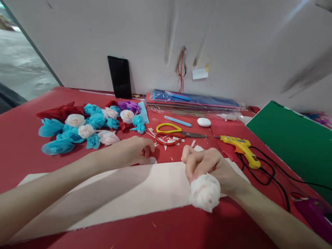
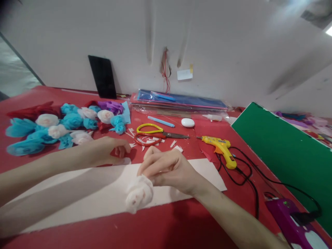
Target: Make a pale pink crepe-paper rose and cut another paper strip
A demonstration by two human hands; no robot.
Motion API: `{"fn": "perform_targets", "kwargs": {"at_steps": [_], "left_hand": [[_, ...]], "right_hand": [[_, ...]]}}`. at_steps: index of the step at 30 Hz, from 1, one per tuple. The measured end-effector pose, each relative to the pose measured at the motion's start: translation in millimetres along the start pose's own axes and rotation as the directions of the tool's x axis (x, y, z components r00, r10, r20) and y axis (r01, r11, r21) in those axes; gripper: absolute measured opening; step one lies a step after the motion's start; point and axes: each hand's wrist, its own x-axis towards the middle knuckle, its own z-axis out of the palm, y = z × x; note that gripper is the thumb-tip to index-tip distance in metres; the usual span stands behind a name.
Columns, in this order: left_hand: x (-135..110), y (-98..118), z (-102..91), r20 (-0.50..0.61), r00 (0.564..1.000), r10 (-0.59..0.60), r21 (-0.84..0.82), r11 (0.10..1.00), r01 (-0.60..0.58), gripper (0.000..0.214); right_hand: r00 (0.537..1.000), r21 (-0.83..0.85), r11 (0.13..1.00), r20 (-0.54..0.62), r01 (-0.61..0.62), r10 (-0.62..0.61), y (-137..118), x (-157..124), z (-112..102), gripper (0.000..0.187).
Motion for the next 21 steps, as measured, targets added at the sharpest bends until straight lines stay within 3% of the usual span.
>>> {"fn": "perform_targets", "kwargs": {"at_steps": [5,10,17,21], "left_hand": [[4,-8,6.8,-0.016,0.999,0.029,-0.034,0.999,-0.029,0.015],[7,-8,1.9,-0.022,0.997,0.075,-0.099,0.992,-0.077,0.014],[-9,42,-11.7,-0.203,0.975,0.088,-0.259,0.956,-0.140,0.017],[-25,67,-7.5,-0.242,0.968,0.059,-0.570,0.799,-0.191,0.009]], "right_hand": [[1.000,0.008,1.000,-0.026,-0.005,0.005,-4,1,0,0.006],[0.978,0.125,0.989,-0.186,-0.074,0.097,-2,4,4,0.007],[0.905,0.343,0.931,-0.344,-0.126,0.249,-1,3,22,0.007],[0.877,0.409,0.902,-0.373,-0.137,0.302,-5,-1,35,0.007]]}}
